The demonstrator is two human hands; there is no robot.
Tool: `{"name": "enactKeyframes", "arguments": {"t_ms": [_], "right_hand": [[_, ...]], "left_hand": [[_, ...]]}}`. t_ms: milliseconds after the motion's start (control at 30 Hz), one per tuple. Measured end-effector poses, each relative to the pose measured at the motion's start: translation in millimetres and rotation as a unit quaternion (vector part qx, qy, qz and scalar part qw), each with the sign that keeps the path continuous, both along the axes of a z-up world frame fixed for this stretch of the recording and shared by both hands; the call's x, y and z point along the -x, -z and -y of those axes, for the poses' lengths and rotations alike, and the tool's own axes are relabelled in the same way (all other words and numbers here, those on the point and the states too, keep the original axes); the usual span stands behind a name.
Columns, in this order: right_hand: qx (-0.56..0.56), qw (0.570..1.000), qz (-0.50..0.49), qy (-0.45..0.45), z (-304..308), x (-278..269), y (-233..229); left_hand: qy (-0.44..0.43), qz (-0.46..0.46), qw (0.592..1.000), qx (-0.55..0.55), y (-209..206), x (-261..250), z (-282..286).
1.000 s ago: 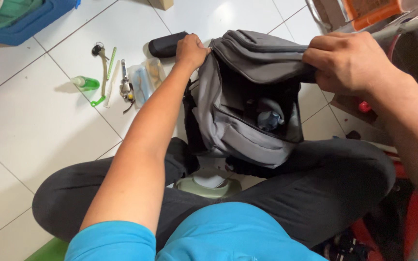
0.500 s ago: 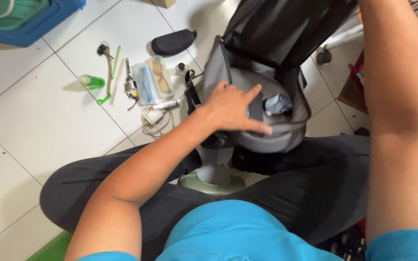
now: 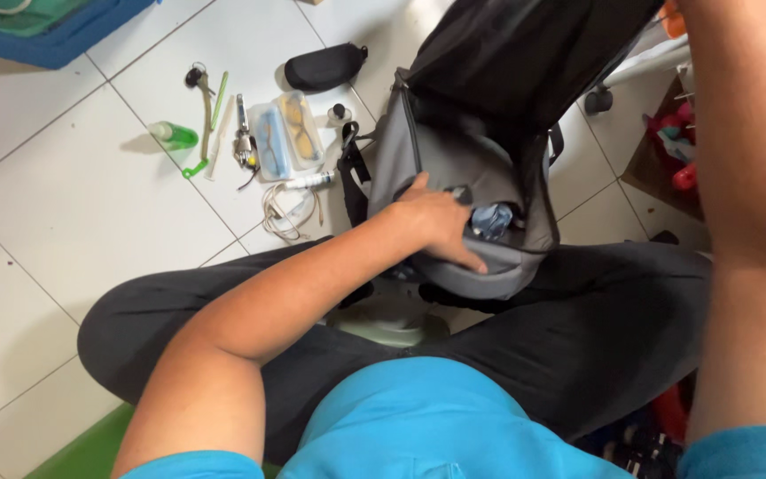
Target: The person sits on a small stool and packs a gray backpack with daily essentials. They place a water bottle, a plastic container, a small bottle, a black pouch, a charger cable, a green bottle, a comb, a straw, a keychain, and a cap into the bag.
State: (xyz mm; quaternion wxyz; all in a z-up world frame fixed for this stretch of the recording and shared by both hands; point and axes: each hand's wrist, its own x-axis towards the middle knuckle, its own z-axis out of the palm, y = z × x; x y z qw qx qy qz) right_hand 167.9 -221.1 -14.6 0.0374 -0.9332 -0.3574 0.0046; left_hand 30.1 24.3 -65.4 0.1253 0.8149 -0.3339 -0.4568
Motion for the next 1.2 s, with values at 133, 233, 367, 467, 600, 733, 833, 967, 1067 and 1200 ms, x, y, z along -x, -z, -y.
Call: {"name": "enactKeyframes", "arguments": {"t_ms": [133, 233, 367, 467, 600, 733, 833, 967, 1067, 1200], "right_hand": [[0.091, 0.992, 0.019, 0.090, 16, -20, 7], [0.171, 0.979, 0.026, 0.113, 18, -40, 21], [0.225, 0.968, 0.075, 0.077, -4, -40, 13], [0.132, 0.984, 0.123, -0.009, -37, -22, -21], [-0.065, 0.979, 0.104, -0.162, -107, 23, -34], [-0.055, 0.964, 0.092, -0.243, -162, 29, -18], [-0.040, 0.962, 0.011, -0.269, -170, 29, -4], [0.031, 0.972, -0.123, -0.199, -162, 29, 2], [-0.006, 0.970, -0.142, -0.197, -138, 31, -11], [0.006, 0.964, -0.234, -0.125, -101, 44, -38]], "left_hand": [[-0.135, 0.093, 0.977, 0.134, -14, 4, 0], [-0.237, 0.220, 0.934, 0.151, -25, 25, 10], [-0.274, 0.303, 0.888, 0.213, -39, 48, 18], [-0.284, 0.309, 0.874, 0.243, -46, 54, 12], [-0.306, 0.417, 0.810, 0.276, -48, 73, 2], [-0.369, 0.430, 0.749, 0.342, -18, 80, -24], [-0.509, 0.362, 0.751, 0.213, 44, 39, -80], [-0.608, 0.160, 0.758, -0.173, 134, -19, -175], [-0.554, 0.182, 0.768, -0.266, 178, -14, -212], [-0.544, 0.162, 0.784, -0.252, 200, -14, -226]]}}
